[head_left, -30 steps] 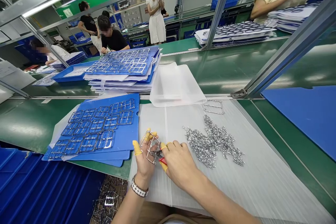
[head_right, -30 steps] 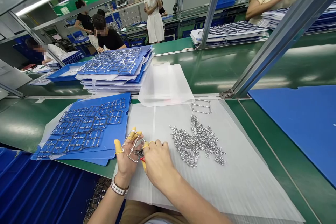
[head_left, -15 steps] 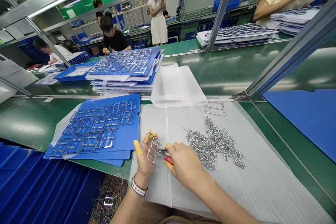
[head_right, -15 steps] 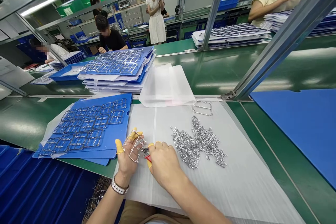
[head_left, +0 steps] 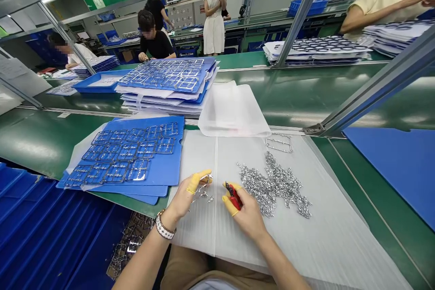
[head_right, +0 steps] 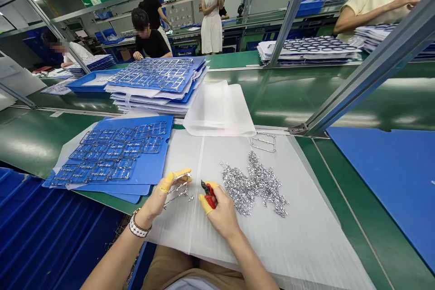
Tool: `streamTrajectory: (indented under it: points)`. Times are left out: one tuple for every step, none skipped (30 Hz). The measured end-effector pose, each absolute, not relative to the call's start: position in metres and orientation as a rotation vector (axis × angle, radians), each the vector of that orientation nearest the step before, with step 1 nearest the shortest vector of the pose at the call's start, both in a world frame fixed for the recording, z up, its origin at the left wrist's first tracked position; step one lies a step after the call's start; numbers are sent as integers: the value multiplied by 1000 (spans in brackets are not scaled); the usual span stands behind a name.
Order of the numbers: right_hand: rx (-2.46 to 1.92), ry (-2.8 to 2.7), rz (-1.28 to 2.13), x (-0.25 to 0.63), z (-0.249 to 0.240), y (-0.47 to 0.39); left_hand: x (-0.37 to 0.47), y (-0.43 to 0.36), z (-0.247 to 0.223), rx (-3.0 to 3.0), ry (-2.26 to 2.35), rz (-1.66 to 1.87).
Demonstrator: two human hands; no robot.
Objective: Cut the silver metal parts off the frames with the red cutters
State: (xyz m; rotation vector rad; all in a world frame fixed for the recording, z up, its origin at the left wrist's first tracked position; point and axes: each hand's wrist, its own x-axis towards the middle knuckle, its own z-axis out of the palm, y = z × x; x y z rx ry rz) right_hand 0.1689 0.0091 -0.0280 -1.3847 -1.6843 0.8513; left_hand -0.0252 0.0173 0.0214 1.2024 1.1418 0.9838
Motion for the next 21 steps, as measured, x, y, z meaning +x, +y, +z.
streamTrajectory:
  points:
    - [-1365, -1691, 831, 169, -30, 8, -26, 16, 23, 1216, 1150, 981]
    - [-1344, -1704, 805, 168, -32, 7, -28, 16, 24, 1216, 1157, 991]
    - [-1323, -1720, 779, 168, -34, 6, -29, 15, 25, 1196, 1157, 1002]
    - [-1302, -1732, 755, 167, -36, 5, -30, 15, 25, 1159, 1145, 1010]
    - [-1286, -1735, 736, 167, -38, 4, -32, 15, 25, 1112, 1119, 1008]
    - [-1275, -1728, 724, 167, -40, 3, -33, 14, 25, 1063, 1081, 994]
    - [-1269, -1713, 719, 167, -42, 3, -35, 15, 25, 1017, 1038, 979]
    - [-1268, -1693, 720, 168, -44, 3, -36, 15, 25, 978, 996, 967]
    - [-1269, -1673, 725, 168, -46, 3, -38, 15, 26, 942, 959, 964]
    - [-1269, -1655, 730, 169, -47, 3, -40, 16, 26, 906, 932, 961]
    - [-1267, -1640, 735, 169, -47, 3, -42, 17, 27, 865, 922, 953]
    - [-1263, -1627, 737, 170, -47, 2, -44, 18, 28, 822, 926, 940]
    - [-1259, -1615, 734, 170, -47, 2, -45, 19, 28, 782, 938, 919]
    - [-1255, -1603, 730, 170, -47, 2, -47, 20, 28, 751, 953, 900]
    - [-1251, -1592, 727, 169, -47, 1, -48, 21, 29, 733, 968, 890]
    - [-1249, -1580, 725, 169, -47, 1, -49, 22, 29, 725, 978, 889]
    - [-1246, -1567, 727, 169, -48, 1, -50, 23, 30, 727, 982, 890]
    - [-1243, -1550, 733, 169, -49, 1, -50, 23, 31, 735, 982, 886]
    - [-1239, -1522, 741, 169, -51, 1, -51, 24, 32, 750, 986, 878]
    - [-1234, -1480, 753, 170, -52, 2, -51, 24, 33, 767, 993, 865]
    - [-1229, -1423, 770, 171, -53, 3, -52, 24, 35, 786, 1002, 850]
